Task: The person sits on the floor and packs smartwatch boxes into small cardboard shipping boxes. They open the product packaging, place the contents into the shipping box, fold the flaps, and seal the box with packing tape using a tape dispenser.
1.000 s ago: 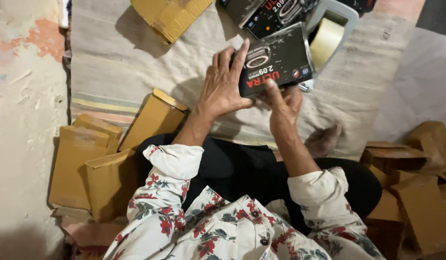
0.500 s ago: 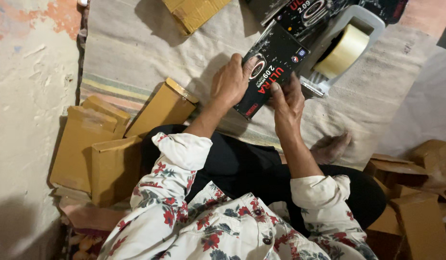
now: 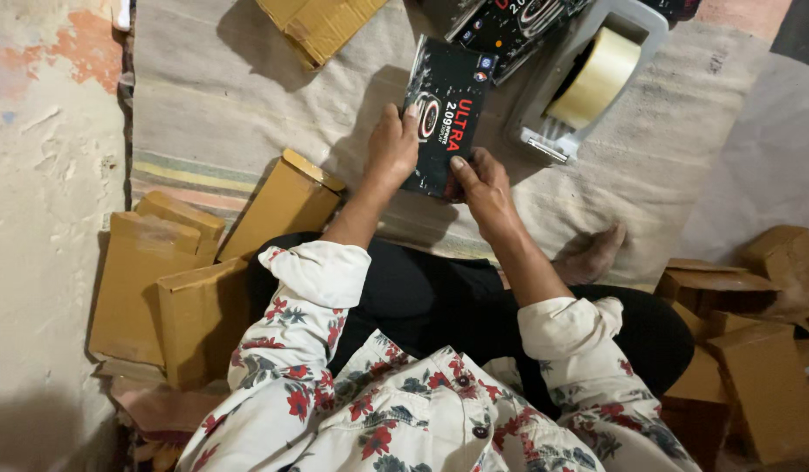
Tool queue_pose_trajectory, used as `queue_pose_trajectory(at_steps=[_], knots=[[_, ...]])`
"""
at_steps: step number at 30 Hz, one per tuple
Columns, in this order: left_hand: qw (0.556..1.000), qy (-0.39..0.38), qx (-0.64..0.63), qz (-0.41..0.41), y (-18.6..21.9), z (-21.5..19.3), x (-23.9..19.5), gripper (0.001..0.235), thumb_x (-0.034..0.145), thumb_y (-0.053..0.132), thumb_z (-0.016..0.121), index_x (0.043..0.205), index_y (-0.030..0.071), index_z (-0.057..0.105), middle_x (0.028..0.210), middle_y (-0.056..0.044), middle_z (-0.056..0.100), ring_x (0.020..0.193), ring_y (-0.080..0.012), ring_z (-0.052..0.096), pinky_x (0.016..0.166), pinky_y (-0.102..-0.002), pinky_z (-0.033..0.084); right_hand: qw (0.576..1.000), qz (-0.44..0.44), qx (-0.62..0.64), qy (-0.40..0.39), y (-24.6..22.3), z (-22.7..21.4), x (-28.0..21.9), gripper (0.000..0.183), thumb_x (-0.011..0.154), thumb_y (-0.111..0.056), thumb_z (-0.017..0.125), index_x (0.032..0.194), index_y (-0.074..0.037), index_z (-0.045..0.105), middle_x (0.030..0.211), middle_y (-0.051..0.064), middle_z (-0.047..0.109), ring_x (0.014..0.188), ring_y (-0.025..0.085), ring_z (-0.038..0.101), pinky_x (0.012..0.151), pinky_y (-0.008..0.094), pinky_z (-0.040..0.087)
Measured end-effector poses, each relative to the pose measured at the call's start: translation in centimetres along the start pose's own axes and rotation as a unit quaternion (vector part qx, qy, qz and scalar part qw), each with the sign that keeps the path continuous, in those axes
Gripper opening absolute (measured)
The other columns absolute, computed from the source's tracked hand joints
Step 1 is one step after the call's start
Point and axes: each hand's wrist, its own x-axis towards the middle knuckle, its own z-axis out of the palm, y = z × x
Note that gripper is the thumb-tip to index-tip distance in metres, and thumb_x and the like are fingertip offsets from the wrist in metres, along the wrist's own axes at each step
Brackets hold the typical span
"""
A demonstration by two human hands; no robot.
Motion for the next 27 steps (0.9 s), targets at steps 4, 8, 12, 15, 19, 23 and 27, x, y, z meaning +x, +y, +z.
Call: queue_pose_trajectory(at_steps=[4,8,12,15,19,23,27], knots=[[0.995,0.023,-0.087,0.048,0.0,-0.7,0.5,0.037,0.105,0.033,0.049,0.117,-0.002,0.055,0.104,-0.03,0.068,0.098,-0.0481,0.064,0.083,-0.052,0.049,0.998,0.025,-0.051,-0.019,0.0,-0.2,-0.1,0.024,0.103,-0.021,0.063,0.109,0.002,0.061,0.081,0.006,0.065,0.069,0.015,0.063,0.062,0.03,0.053],[0.991,-0.026,-0.117,0.057,2.0,-3.8,0.6,0.032,0.103,0.024,0.055,0.12,-0.001,0.066,0.094,-0.022,0.074,0.083,-0.0356,0.072,0.077,-0.043,0.054,0.998,0.052,-0.001,-0.039,-0.4,0.7,-0.5,0.023,0.1,-0.02,0.064,0.111,0.0,0.062,0.084,0.006,0.069,0.071,0.015,0.065,0.065,0.03,0.055],[0.948,-0.236,-0.21,0.032,3.6,-7.7,1.0,0.04,0.098,0.022,0.058,0.136,0.009,0.063,0.099,-0.014,0.079,0.079,-0.0217,0.071,0.072,-0.036,0.058,0.998,0.019,0.067,-0.001,-1.2,0.4,-0.4,0.028,0.093,-0.015,0.07,0.116,-0.003,0.06,0.095,0.005,0.072,0.077,0.014,0.07,0.069,0.031,0.061],[0.945,-0.259,-0.151,0.132,3.8,-8.9,1.0,0.04,0.099,0.022,0.062,0.137,0.009,0.065,0.107,-0.013,0.079,0.086,-0.0173,0.073,0.081,-0.034,0.059,0.994,0.044,0.1,0.014,-1.3,0.1,-0.1,0.027,0.095,-0.01,0.076,0.115,0.002,0.063,0.094,0.007,0.07,0.074,0.013,0.066,0.067,0.031,0.061],[0.971,-0.156,-0.054,0.172,4.6,-8.3,1.0,0.037,0.099,0.026,0.067,0.132,0.01,0.07,0.117,-0.014,0.075,0.098,-0.0226,0.074,0.089,-0.038,0.057,0.99,0.043,0.123,0.046,-0.6,-0.1,0.2,0.025,0.089,-0.007,0.074,0.111,-0.002,0.063,0.094,0.004,0.072,0.071,0.012,0.069,0.065,0.031,0.061],[0.983,-0.005,0.109,0.145,4.3,-8.2,0.8,0.042,0.101,0.033,0.067,0.137,0.011,0.066,0.116,-0.015,0.071,0.11,-0.0322,0.066,0.099,-0.044,0.049,0.977,0.006,0.2,0.066,0.6,-0.4,0.1,0.02,0.094,-0.006,0.075,0.109,0.0,0.063,0.089,0.004,0.068,0.069,0.011,0.063,0.072,0.034,0.065],[0.994,0.067,0.026,0.077,2.4,-7.5,1.3,0.054,0.1,0.038,0.073,0.139,0.005,0.057,0.13,-0.02,0.063,0.122,-0.0353,0.06,0.108,-0.044,0.045,0.965,0.006,0.239,0.107,1.0,-0.9,0.8,0.019,0.092,-0.008,0.072,0.107,0.0,0.062,0.091,0.004,0.072,0.076,0.013,0.07,0.071,0.031,0.066]])
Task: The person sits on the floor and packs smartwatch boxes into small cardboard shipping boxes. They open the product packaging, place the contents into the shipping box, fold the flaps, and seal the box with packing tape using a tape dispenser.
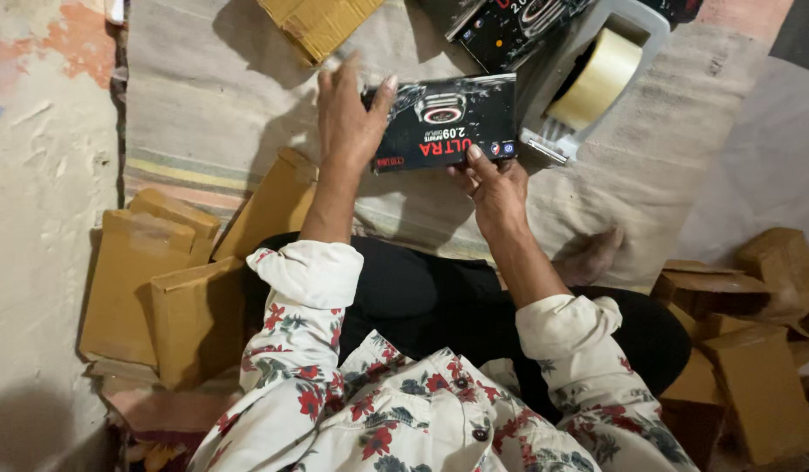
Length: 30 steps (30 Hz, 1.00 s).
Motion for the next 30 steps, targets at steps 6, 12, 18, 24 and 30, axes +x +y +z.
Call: queue_pose_trajectory(at_steps=[6,12,18,24,30], knots=[[0.994,0.059,-0.088,0.037,-2.2,2.5,0.6,0.068,0.097,0.028,0.072,0.151,0.003,0.039,0.14,-0.023,0.053,0.129,-0.0371,0.054,0.109,-0.046,0.044,1.0,0.019,0.021,-0.013,0.5,0.7,-0.2,0.02,0.098,-0.011,0.071,0.111,0.002,0.065,0.096,0.012,0.074,0.078,0.02,0.071,0.057,0.022,0.049],[0.971,0.121,-0.163,-0.123,-4.2,-5.1,0.7,0.035,0.102,0.029,0.06,0.135,0.015,0.063,0.132,-0.011,0.058,0.115,-0.0209,0.065,0.102,-0.039,0.056,0.99,0.038,0.128,0.042,3.1,0.8,0.7,0.011,0.096,-0.005,0.062,0.103,0.003,0.061,0.095,0.009,0.074,0.083,0.019,0.076,0.074,0.033,0.068],[0.922,0.266,-0.281,-0.006,-5.0,-10.1,-0.3,0.02,0.11,0.024,0.063,0.115,0.005,0.069,0.108,-0.007,0.066,0.095,-0.0144,0.06,0.084,-0.035,0.052,0.909,0.308,-0.245,-0.137,3.1,2.6,-1.3,0.036,0.102,-0.034,0.054,0.084,-0.005,0.064,0.063,0.007,0.064,0.049,0.017,0.062,0.042,0.029,0.05],[0.943,0.16,-0.277,-0.087,-2.4,-11.0,-0.5,0.026,0.102,0.031,0.065,0.108,0.007,0.071,0.089,-0.004,0.069,0.08,-0.0114,0.068,0.073,-0.033,0.058,0.879,0.153,-0.372,-0.258,-2.2,5.9,-6.4,0.039,0.101,-0.035,0.06,0.085,-0.001,0.068,0.063,0.006,0.065,0.048,0.013,0.049,0.042,0.029,0.035],[0.948,-0.183,0.258,-0.017,-0.8,-12.8,-4.1,0.081,0.065,0.03,0.095,0.136,0.011,0.06,0.127,-0.019,0.058,0.111,-0.0351,0.057,0.094,-0.052,0.05,0.746,-0.051,-0.623,-0.23,-9.3,4.5,-8.5,0.032,0.099,-0.03,0.061,0.098,0.001,0.072,0.069,0.008,0.072,0.057,0.016,0.06,0.052,0.03,0.045]])
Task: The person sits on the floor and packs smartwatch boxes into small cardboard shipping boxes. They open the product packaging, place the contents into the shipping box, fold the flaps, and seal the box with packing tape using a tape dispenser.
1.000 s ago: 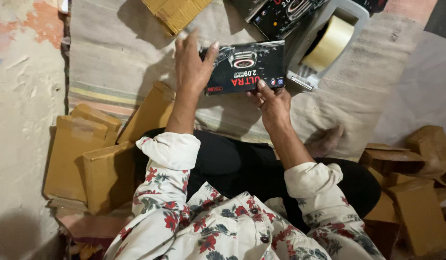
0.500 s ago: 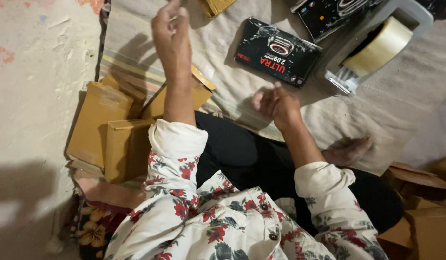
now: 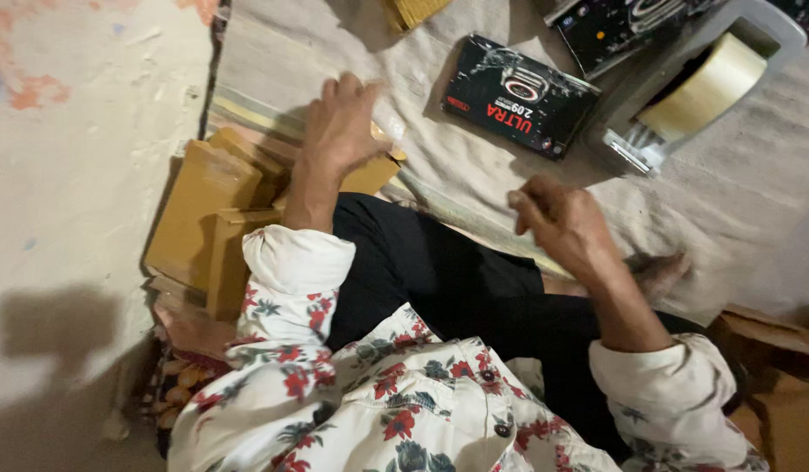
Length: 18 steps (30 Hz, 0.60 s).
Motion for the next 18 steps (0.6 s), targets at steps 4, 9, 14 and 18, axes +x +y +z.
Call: queue_pose_trajectory(at_steps=[4,9,14,18], knots=[[0.992,-0.115,0.056,-0.024,-1.8,1.1,-0.4,0.097,0.053,0.025,0.101,0.139,0.018,0.057,0.139,-0.016,0.05,0.124,-0.0423,0.048,0.103,-0.057,0.036,0.991,0.036,0.125,0.041,1.2,-0.1,1.3,0.028,0.099,-0.025,0.061,0.108,0.002,0.068,0.079,0.009,0.072,0.064,0.015,0.063,0.055,0.031,0.049],[0.99,-0.124,-0.055,0.033,-3.8,1.3,1.7,0.06,0.06,0.028,0.096,0.113,0.013,0.071,0.119,-0.016,0.063,0.116,-0.0336,0.061,0.1,-0.042,0.051,0.983,0.006,0.182,0.034,1.7,0.8,2.1,0.026,0.1,-0.024,0.062,0.107,0.001,0.069,0.085,0.008,0.075,0.071,0.013,0.067,0.059,0.03,0.051],[0.97,0.058,-0.173,0.16,-1.1,-1.0,2.7,0.046,0.071,0.023,0.096,0.107,0.008,0.073,0.105,-0.012,0.059,0.103,-0.0285,0.062,0.09,-0.04,0.051,0.98,-0.018,0.197,0.039,1.8,1.8,1.5,0.03,0.096,-0.023,0.067,0.115,-0.001,0.065,0.104,0.009,0.075,0.087,0.016,0.071,0.068,0.031,0.057],[0.899,0.167,-0.304,0.267,3.6,-4.7,3.0,0.037,0.089,0.019,0.092,0.111,0.004,0.067,0.105,-0.005,0.058,0.101,-0.0192,0.064,0.09,-0.032,0.054,0.954,-0.16,0.234,0.101,1.0,1.6,1.9,0.042,0.099,-0.021,0.07,0.131,0.001,0.054,0.132,0.016,0.067,0.115,0.021,0.068,0.09,0.035,0.057]])
